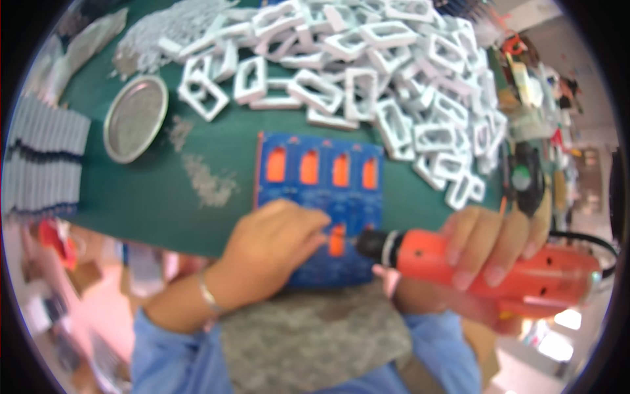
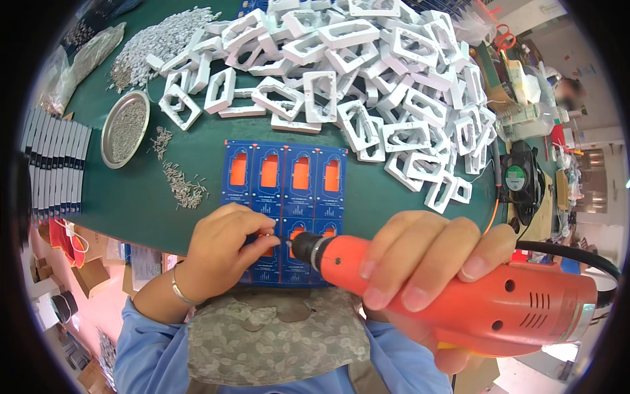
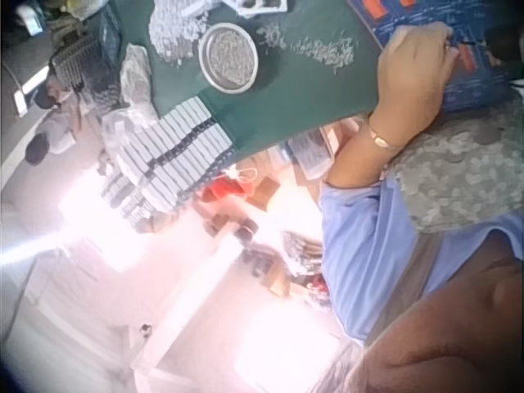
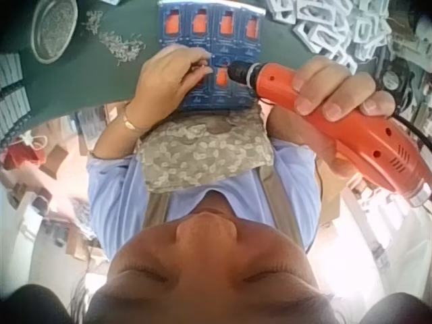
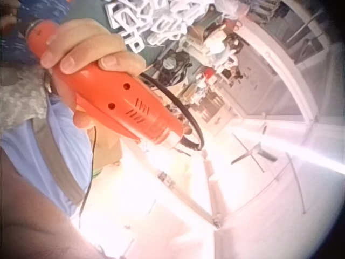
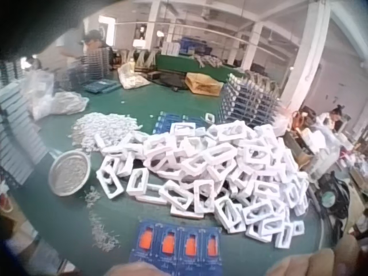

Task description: Assembling components into an LED panel using an electric screwdriver.

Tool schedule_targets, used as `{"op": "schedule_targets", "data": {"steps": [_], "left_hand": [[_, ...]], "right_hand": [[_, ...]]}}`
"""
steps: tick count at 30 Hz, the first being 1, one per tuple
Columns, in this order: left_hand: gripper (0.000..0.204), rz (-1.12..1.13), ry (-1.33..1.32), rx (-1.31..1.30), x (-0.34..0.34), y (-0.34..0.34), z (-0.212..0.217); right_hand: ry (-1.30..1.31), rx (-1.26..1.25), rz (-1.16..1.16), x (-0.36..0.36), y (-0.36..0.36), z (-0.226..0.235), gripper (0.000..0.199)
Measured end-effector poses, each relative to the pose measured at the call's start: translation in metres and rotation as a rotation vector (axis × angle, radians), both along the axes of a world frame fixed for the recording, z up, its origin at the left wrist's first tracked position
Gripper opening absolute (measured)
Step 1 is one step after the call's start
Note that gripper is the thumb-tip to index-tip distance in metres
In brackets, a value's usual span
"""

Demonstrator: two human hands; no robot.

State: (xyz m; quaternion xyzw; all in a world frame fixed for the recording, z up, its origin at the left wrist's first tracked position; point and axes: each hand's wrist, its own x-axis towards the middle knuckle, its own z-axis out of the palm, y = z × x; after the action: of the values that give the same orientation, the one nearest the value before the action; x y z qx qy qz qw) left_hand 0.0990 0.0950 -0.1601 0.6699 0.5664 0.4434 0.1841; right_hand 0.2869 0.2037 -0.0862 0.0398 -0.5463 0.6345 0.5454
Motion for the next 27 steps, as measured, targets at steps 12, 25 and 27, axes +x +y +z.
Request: {"op": "schedule_targets", "data": {"steps": [12,25,27], "left_hand": [[0.045,-0.053,0.140,0.151,0.006,0.005,-0.002],[0.054,-0.164,0.133,-0.167,0.020,0.016,0.001],[0.055,-0.158,0.139,-0.165,0.020,0.016,0.000]], "right_hand": [[-0.015,0.005,0.048,0.001,0.003,-0.002,0.059],[-0.408,0.235,0.150,0.022,0.010,0.005,0.063],[-0.422,0.257,0.171,0.021,0.010,0.005,0.063]]}}
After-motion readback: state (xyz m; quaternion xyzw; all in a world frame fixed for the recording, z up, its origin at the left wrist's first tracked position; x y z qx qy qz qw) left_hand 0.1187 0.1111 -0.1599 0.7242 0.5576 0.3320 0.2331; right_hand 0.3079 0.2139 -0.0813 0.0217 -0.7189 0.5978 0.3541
